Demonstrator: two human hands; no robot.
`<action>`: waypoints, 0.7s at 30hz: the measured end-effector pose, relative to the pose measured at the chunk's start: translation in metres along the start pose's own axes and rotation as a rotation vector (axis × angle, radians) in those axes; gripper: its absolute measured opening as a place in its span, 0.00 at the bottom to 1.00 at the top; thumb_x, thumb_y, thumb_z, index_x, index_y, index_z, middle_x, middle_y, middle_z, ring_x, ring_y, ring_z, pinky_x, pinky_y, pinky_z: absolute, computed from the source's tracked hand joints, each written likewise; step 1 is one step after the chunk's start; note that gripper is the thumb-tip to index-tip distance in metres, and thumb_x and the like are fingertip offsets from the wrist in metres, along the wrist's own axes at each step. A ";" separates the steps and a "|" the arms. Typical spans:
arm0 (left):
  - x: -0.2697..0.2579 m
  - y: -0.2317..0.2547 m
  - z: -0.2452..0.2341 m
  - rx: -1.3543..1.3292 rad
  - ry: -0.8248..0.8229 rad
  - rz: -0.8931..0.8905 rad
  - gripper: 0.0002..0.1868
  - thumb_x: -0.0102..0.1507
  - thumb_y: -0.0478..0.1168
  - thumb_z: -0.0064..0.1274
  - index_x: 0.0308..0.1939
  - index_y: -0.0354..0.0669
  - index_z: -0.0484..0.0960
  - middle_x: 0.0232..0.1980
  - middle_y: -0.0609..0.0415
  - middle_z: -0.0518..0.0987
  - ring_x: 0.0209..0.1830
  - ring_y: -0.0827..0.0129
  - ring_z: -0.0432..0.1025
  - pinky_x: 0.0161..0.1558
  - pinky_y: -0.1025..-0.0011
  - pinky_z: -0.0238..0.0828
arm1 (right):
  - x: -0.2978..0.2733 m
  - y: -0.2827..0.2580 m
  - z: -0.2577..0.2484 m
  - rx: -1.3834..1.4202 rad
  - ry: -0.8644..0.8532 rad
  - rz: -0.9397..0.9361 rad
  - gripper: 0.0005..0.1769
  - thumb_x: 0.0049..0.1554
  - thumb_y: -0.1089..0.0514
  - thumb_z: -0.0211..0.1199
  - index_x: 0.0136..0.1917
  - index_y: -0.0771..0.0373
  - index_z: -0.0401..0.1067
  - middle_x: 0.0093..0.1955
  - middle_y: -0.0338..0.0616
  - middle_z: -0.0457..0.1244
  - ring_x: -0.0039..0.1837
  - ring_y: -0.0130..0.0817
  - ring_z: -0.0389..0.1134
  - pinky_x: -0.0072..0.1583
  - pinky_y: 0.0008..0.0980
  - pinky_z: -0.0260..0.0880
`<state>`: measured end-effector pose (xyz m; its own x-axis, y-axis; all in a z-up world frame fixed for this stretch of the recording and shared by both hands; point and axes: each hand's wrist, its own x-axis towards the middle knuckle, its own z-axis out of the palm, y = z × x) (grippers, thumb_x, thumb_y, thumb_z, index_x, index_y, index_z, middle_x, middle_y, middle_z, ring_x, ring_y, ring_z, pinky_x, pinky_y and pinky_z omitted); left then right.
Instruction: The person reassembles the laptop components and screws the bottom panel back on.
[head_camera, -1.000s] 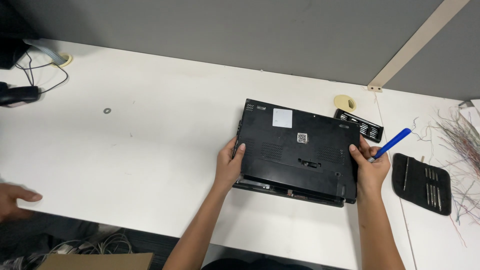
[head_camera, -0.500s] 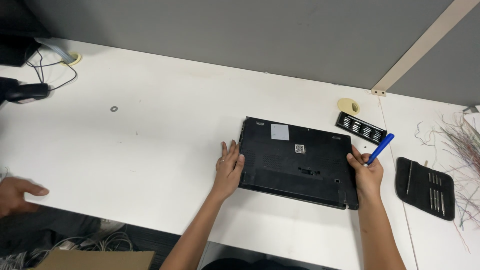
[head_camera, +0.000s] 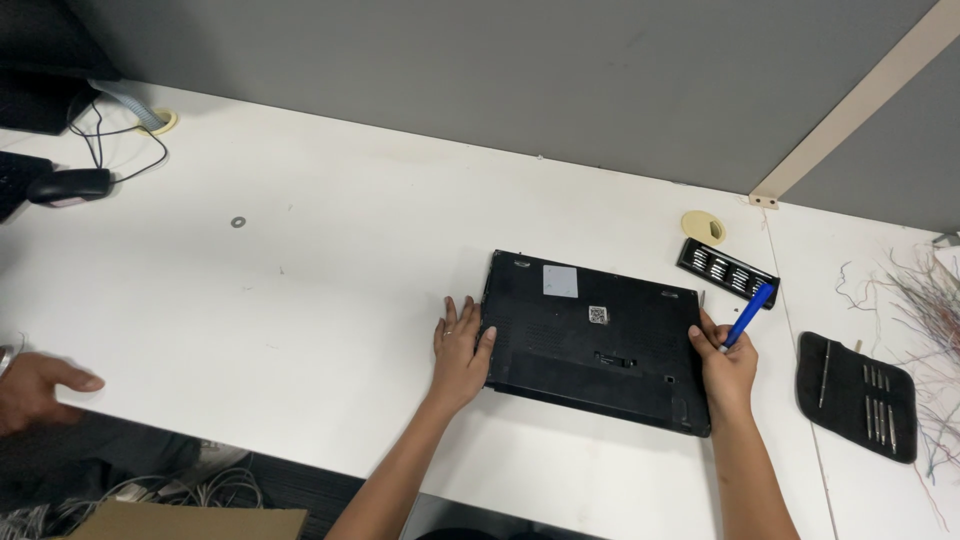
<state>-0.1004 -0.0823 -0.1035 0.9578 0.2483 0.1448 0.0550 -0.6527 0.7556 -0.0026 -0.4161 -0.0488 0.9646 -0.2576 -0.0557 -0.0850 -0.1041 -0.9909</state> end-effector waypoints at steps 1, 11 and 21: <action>0.000 -0.003 0.002 0.001 0.001 0.002 0.33 0.71 0.50 0.35 0.72 0.27 0.60 0.79 0.37 0.55 0.83 0.46 0.33 0.76 0.45 0.26 | 0.005 0.007 -0.001 0.002 0.001 -0.002 0.16 0.59 0.68 0.62 0.39 0.54 0.56 0.63 0.54 0.69 0.68 0.38 0.69 0.64 0.26 0.67; -0.001 -0.002 0.006 0.101 0.065 0.032 0.28 0.69 0.43 0.39 0.68 0.24 0.66 0.76 0.35 0.62 0.83 0.42 0.37 0.76 0.45 0.30 | 0.008 0.024 -0.006 -0.075 -0.018 -0.143 0.22 0.51 0.66 0.72 0.39 0.56 0.57 0.64 0.59 0.67 0.67 0.35 0.69 0.62 0.28 0.69; -0.005 -0.005 0.018 0.018 0.121 0.025 0.29 0.68 0.40 0.40 0.69 0.21 0.63 0.76 0.32 0.60 0.83 0.39 0.33 0.76 0.43 0.28 | 0.016 0.030 -0.009 0.024 -0.068 -0.109 0.23 0.49 0.69 0.72 0.39 0.54 0.57 0.68 0.61 0.64 0.72 0.36 0.65 0.65 0.28 0.71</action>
<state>-0.1003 -0.0934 -0.1193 0.9179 0.3155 0.2407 0.0371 -0.6722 0.7394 0.0082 -0.4322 -0.0780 0.9826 -0.1801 0.0454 0.0268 -0.1047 -0.9941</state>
